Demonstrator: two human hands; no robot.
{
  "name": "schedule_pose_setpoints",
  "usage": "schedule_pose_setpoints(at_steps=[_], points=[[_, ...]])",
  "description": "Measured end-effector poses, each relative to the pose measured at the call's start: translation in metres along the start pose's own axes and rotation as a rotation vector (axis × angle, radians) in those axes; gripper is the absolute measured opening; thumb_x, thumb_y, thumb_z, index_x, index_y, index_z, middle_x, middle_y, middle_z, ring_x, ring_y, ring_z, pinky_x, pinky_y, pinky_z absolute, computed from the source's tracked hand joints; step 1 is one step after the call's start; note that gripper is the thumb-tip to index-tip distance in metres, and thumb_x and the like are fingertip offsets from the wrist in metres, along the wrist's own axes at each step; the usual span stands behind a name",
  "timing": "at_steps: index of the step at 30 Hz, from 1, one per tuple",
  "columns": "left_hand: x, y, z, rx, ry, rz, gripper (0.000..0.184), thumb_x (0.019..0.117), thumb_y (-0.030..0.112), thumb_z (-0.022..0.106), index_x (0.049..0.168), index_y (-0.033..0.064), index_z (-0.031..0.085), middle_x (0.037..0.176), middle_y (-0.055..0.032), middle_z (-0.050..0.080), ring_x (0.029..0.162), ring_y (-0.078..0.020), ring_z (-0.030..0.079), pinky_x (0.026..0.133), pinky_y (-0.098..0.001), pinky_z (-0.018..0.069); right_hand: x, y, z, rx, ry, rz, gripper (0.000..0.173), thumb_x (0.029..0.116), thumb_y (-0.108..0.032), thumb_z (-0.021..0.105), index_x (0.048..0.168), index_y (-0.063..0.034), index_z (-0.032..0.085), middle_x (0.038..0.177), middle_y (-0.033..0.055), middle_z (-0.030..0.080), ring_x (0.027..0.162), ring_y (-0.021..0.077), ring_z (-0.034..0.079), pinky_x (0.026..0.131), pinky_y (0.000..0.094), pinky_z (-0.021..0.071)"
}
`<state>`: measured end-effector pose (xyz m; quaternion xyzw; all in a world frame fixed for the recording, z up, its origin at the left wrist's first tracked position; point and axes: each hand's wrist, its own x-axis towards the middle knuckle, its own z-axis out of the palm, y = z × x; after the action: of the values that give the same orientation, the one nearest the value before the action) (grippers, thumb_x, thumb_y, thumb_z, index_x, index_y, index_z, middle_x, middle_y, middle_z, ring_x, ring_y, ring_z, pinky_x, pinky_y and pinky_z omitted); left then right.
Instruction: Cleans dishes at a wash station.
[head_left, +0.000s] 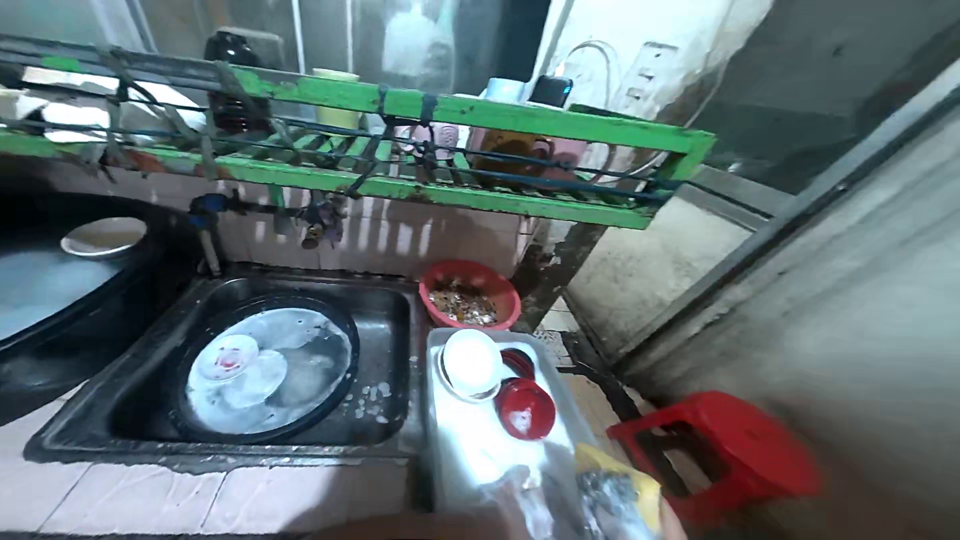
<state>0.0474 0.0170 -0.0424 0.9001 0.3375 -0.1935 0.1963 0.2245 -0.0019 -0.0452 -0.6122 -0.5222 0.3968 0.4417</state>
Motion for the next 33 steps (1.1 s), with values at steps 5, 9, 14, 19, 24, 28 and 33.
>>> schedule_pose_setpoints(at_steps=[5, 9, 14, 19, 24, 28, 33], points=[[-0.001, 0.017, -0.004, -0.034, -0.009, -0.021, 0.041, 0.098, 0.001, 0.052, 0.137, -0.0123, 0.053, 0.15, -0.0317, 0.045, 0.144, -0.0478, 0.036, 0.121, -0.065, 0.0155, -0.009, -0.011, 0.002, 0.056, 0.073, 0.033, 0.083, 0.083, -0.012, 0.073, 0.151, 0.0093, 0.031, 0.128, 0.0241, 0.059, 0.106, 0.0129, 0.065, 0.091, 0.0318, 0.056], [-0.025, 0.017, -0.005, -0.076, 0.044, -0.021, 0.043, 0.0971, 0.0, 0.051, 0.137, -0.0158, 0.052, 0.155, -0.0328, 0.039, 0.148, -0.0496, 0.03, 0.121, -0.0673, 0.0121, -0.009, -0.019, 0.0, 0.257, 0.15, 0.097, 0.077, 0.0862, -0.007, 0.064, 0.153, 0.0047, 0.027, 0.119, 0.0151, 0.06, 0.092, 0.0078, 0.067, 0.079, 0.0286, 0.0593], [-0.063, -0.021, -0.044, -0.572, 0.053, -0.057, 0.028, 0.1005, 0.008, 0.055, 0.112, -0.0162, 0.062, 0.111, -0.0346, 0.064, 0.111, -0.0484, 0.062, 0.094, -0.0646, 0.046, 0.001, -0.025, 0.002, 0.342, 0.219, 0.083, 0.061, 0.093, -0.007, 0.056, 0.148, 0.0025, 0.031, 0.107, 0.0076, 0.062, 0.083, 0.0052, 0.067, 0.073, 0.0272, 0.0602], [-0.067, -0.009, -0.043, -1.429, 0.374, -0.217, 0.04, 0.0993, 0.0, 0.052, 0.139, -0.0048, 0.048, 0.118, -0.0176, 0.061, 0.104, -0.021, 0.06, 0.093, -0.0402, 0.0499, -0.019, -0.058, 0.041, -0.091, 0.08, -0.307, 0.083, 0.0766, -0.016, 0.08, 0.14, 0.0213, 0.042, 0.139, 0.0394, 0.05, 0.128, 0.0402, 0.054, 0.109, 0.0481, 0.0448], [-0.07, 0.001, -0.027, -1.608, 0.574, -0.08, 0.044, 0.0871, -0.007, 0.054, 0.131, -0.0075, 0.049, 0.105, -0.0115, 0.061, 0.092, -0.0125, 0.059, 0.083, -0.0327, 0.0507, 0.029, -0.058, 0.053, -0.109, 0.224, -0.097, 0.067, 0.0856, -0.011, 0.073, 0.142, 0.0112, 0.046, 0.127, 0.0319, 0.06, 0.116, 0.0373, 0.061, 0.1, 0.0537, 0.0496], [-0.084, 0.001, -0.046, -1.519, 0.557, -0.275, 0.029, 0.094, -0.007, 0.052, 0.123, -0.009, 0.053, 0.104, -0.0125, 0.06, 0.092, -0.0142, 0.058, 0.085, -0.0326, 0.0495, -0.002, -0.076, 0.071, -0.179, 0.086, -0.397, 0.075, 0.0798, -0.021, 0.076, 0.135, 0.021, 0.048, 0.136, 0.0383, 0.053, 0.129, 0.0429, 0.053, 0.111, 0.051, 0.0421], [-0.074, -0.007, -0.027, -1.805, 0.669, 0.014, 0.044, 0.0877, -0.01, 0.052, 0.132, -0.003, 0.048, 0.103, -0.0055, 0.062, 0.092, -0.0081, 0.061, 0.083, -0.0279, 0.0525, 0.028, -0.073, 0.068, -0.082, 0.188, -0.222, 0.07, 0.0839, -0.012, 0.075, 0.141, 0.0143, 0.045, 0.129, 0.0294, 0.061, 0.117, 0.03, 0.063, 0.102, 0.0449, 0.0511]])
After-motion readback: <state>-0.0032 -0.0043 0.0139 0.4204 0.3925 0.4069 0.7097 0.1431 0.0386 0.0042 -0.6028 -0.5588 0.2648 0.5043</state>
